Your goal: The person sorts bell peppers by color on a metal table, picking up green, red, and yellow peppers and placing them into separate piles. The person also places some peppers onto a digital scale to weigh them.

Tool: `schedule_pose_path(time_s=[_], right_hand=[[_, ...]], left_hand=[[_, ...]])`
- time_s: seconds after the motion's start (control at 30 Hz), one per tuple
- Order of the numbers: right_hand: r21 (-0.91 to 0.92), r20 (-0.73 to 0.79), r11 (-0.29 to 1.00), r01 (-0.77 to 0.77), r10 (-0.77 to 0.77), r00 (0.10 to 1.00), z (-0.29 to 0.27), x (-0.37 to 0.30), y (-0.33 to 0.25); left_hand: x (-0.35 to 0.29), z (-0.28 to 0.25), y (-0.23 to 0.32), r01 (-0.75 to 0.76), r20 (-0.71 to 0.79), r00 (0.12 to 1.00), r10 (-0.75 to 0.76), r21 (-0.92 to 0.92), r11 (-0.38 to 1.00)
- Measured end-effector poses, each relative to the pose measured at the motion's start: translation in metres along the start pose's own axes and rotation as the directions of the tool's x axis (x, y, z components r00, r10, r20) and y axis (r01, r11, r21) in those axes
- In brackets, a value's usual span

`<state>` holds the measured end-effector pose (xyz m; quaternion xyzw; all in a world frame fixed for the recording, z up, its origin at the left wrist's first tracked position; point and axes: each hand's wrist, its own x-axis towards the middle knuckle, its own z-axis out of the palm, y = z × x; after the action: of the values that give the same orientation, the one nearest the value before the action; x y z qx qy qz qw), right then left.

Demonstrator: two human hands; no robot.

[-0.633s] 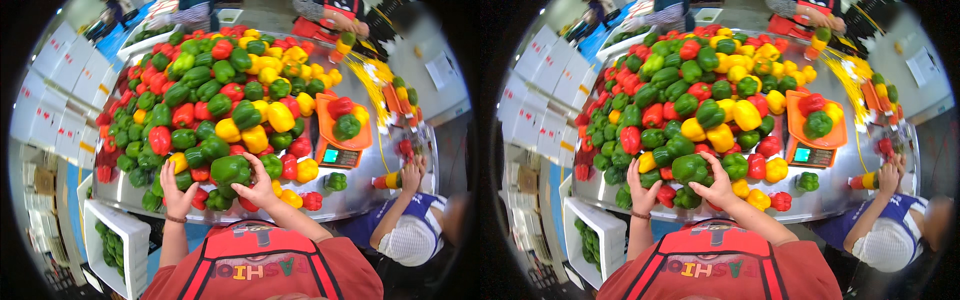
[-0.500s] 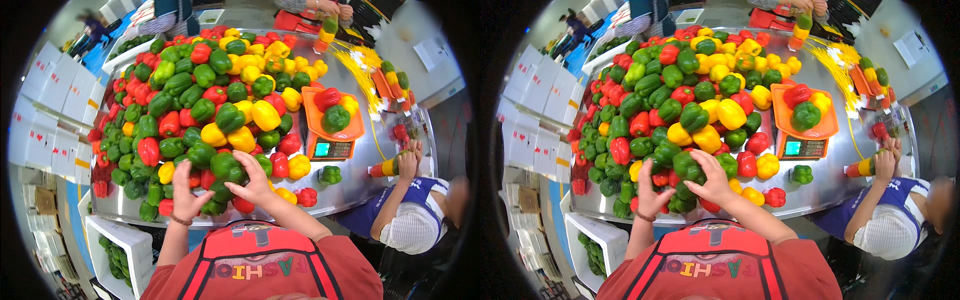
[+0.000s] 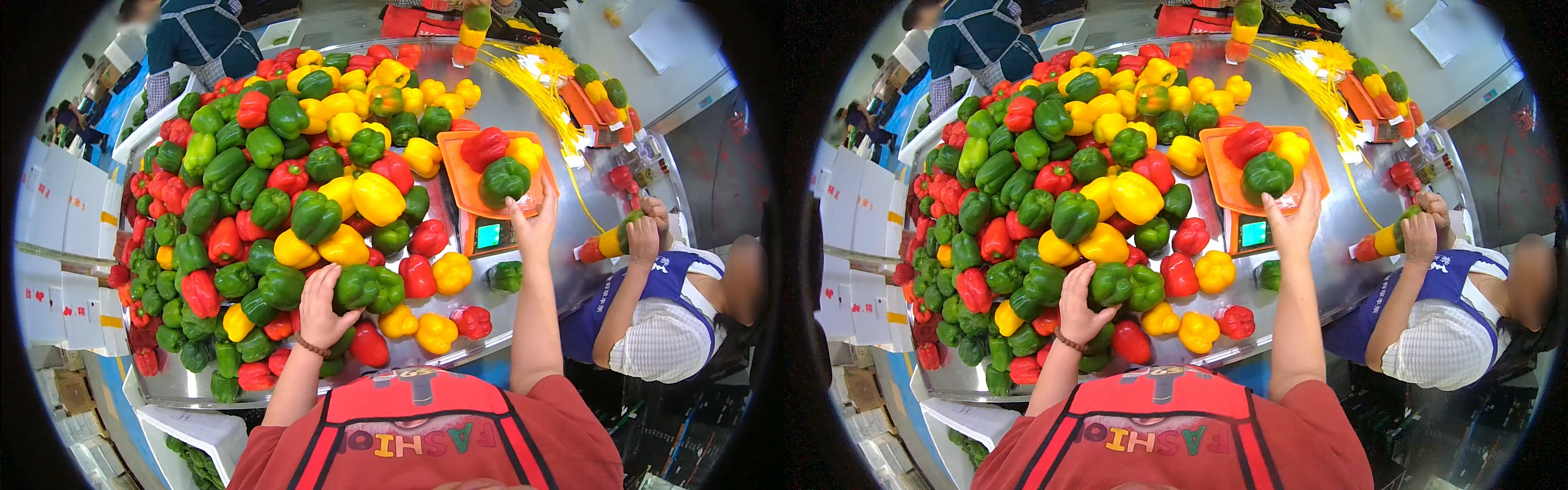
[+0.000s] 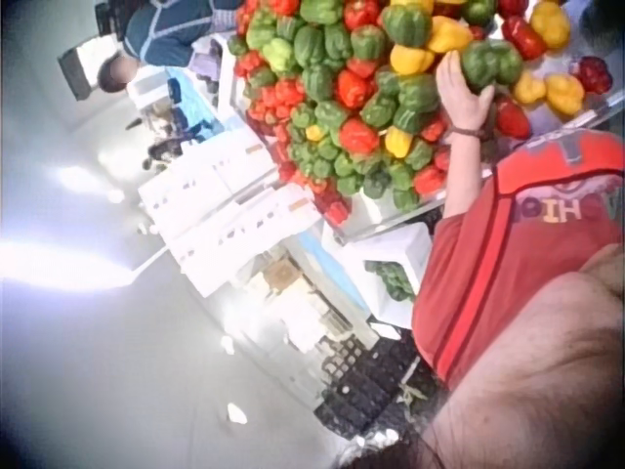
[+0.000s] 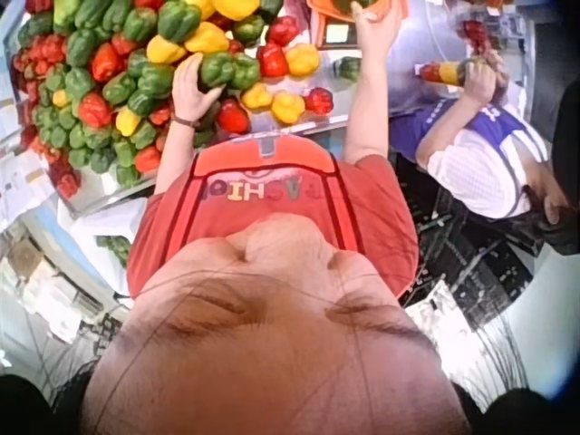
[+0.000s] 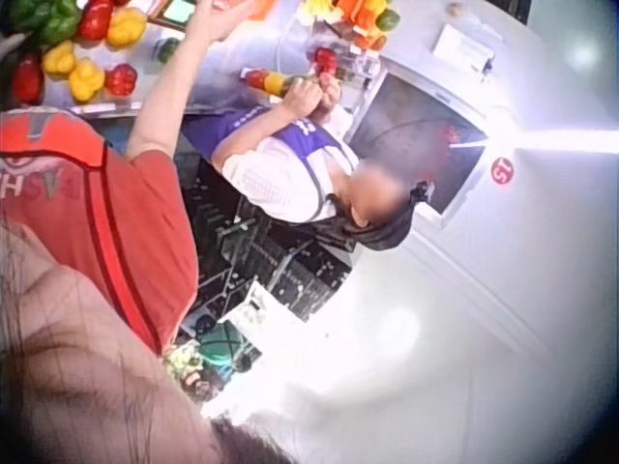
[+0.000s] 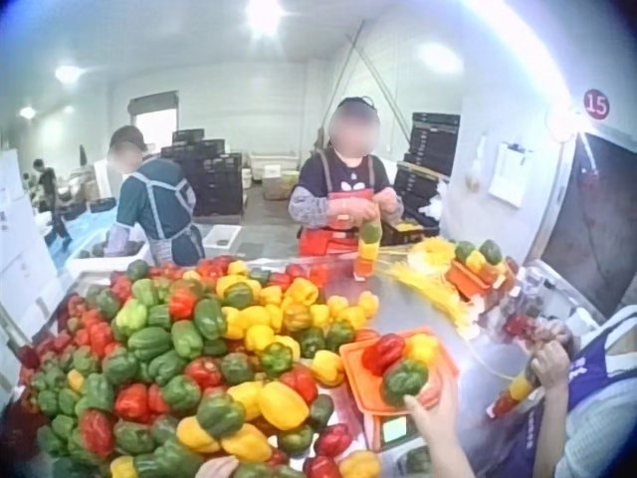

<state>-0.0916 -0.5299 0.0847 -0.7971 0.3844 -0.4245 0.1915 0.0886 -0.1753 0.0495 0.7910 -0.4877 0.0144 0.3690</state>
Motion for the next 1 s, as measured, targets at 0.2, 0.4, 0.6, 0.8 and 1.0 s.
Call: schedule_pose_path(time_s=[0.2, 0.4, 0.6, 0.8, 1.0], right_hand=[[-0.006, 0.191, 0.997, -0.072, 0.071, 0.979, 0.029, 0.015, 0.030], [0.452, 0.044, 0.850, -0.270, 0.281, 0.959, -0.004, -0.005, 0.010], [0.117, -0.387, 0.949, -0.294, 0.316, 0.866, -0.066, -0.045, 0.143], [-0.269, -0.262, 0.785, -0.558, 0.498, 0.826, -0.074, -0.065, 0.188], [-0.505, 0.048, 0.861, 0.055, -0.036, 0.998, -0.036, 0.031, 0.101]], left_hand=[[-0.001, 0.001, -0.002, -0.015, -0.003, 1.000, 0.015, 0.001, 1.000], [-0.004, 0.001, -0.006, -0.005, -0.003, 1.000, 0.005, -0.003, 1.000], [-0.001, 0.001, -0.003, -0.021, -0.014, 1.000, 0.021, -0.020, 1.000], [-0.002, 0.002, -0.004, -0.023, -0.007, 1.000, 0.023, -0.012, 1.000], [-0.002, 0.000, -0.003, -0.014, 0.003, 1.000, 0.014, -0.004, 1.000]])
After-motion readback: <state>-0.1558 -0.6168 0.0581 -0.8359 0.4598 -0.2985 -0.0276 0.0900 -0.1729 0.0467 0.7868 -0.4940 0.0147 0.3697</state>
